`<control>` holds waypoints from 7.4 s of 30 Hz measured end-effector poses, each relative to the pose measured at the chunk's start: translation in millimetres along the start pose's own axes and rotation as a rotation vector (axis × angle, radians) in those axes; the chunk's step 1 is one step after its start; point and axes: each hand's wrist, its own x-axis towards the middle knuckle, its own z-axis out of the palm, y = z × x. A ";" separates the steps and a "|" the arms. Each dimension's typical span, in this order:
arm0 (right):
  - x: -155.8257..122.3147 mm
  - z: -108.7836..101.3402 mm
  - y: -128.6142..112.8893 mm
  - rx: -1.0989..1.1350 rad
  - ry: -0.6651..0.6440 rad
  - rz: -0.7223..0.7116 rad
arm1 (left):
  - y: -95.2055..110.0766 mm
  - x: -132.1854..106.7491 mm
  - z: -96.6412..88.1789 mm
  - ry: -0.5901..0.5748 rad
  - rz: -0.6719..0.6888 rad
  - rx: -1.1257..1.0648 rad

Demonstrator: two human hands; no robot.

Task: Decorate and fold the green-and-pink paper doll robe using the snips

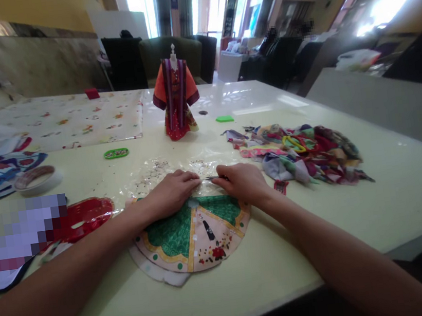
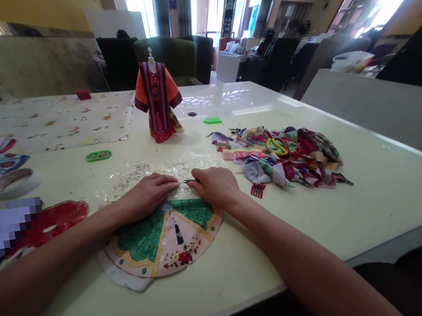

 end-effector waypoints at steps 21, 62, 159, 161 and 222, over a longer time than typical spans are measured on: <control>5.0 9.3 -3.6 -0.113 -0.020 -0.032 | 0.8 4.4 -0.7 0.020 -0.024 -0.061; 5.9 10.8 -5.2 0.071 0.005 0.222 | -0.6 1.6 3.5 0.011 0.018 0.040; -60.3 -53.1 -25.2 -0.119 -0.154 -0.636 | 48.6 8.3 -35.1 -0.605 -0.386 -0.658; -60.0 -53.0 -25.4 -0.118 -0.159 -0.640 | 49.6 8.0 -34.8 -0.598 -0.382 -0.651; -47.3 -57.5 -17.8 -0.134 -0.313 -0.430 | 54.5 6.3 -32.6 -0.589 -0.376 -0.545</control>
